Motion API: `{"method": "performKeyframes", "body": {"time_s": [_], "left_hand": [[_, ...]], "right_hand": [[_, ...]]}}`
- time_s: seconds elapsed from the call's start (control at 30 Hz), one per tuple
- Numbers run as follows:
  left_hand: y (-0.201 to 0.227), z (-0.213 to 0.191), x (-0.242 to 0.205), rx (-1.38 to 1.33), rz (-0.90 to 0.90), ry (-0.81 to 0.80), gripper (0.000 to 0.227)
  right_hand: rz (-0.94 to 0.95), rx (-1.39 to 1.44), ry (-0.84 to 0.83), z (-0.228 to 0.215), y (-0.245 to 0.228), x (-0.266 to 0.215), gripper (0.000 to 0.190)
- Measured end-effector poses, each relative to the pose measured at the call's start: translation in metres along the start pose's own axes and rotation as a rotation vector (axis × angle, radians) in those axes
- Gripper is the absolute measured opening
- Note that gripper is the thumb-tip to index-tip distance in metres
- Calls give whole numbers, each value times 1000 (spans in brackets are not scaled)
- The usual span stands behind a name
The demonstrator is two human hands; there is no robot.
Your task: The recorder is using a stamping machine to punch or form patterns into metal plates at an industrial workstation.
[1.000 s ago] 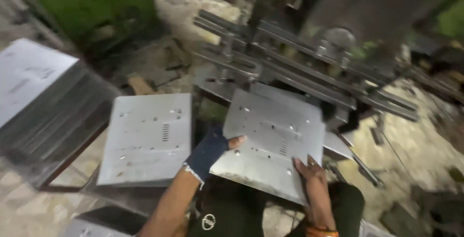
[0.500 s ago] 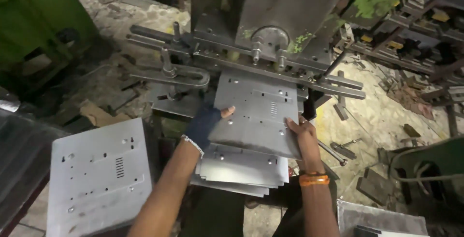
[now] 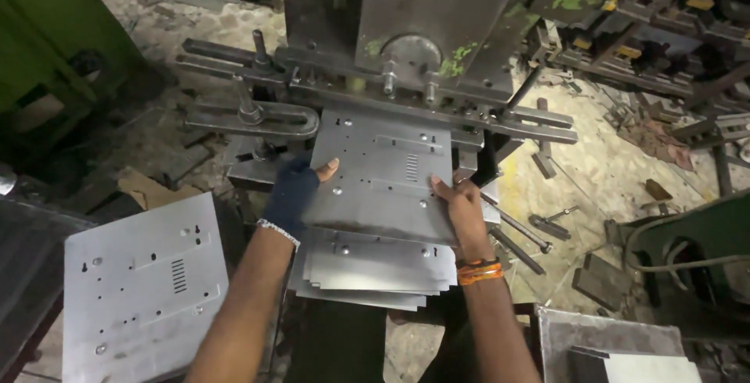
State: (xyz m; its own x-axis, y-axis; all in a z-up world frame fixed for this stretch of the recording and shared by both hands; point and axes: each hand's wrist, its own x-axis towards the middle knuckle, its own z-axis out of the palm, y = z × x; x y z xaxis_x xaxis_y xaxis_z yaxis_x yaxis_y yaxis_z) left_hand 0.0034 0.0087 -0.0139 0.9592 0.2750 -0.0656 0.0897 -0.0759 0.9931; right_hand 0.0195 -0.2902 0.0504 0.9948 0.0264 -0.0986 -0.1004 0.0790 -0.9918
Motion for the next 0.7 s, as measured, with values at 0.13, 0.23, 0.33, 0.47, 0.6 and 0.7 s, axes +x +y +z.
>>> {"method": "performKeyframes", "body": {"time_s": [0.13,0.23,0.33,0.47,0.6,0.7], "left_hand": [[1,0,-4,-150,-21,14,44],[-12,-1,9,-141,-41,15,44],[-16,1,7,-158,-2,1,47],[1,0,-25,-265,-145,-46,58],[47,-1,-93,-762,-320,-222,73],[34,-1,-104,-745,-349,-255,70]], "right_hand": [[54,19,66,-2,9,4,20],[45,-72,123,-15,43,24,30],[-48,-23,104,-22,72,32,51],[-210,-381,10,1,21,4,56],[81,-829,-154,-8,-22,-10,54],[-217,-899,-476,-15,-10,21,45]]}}
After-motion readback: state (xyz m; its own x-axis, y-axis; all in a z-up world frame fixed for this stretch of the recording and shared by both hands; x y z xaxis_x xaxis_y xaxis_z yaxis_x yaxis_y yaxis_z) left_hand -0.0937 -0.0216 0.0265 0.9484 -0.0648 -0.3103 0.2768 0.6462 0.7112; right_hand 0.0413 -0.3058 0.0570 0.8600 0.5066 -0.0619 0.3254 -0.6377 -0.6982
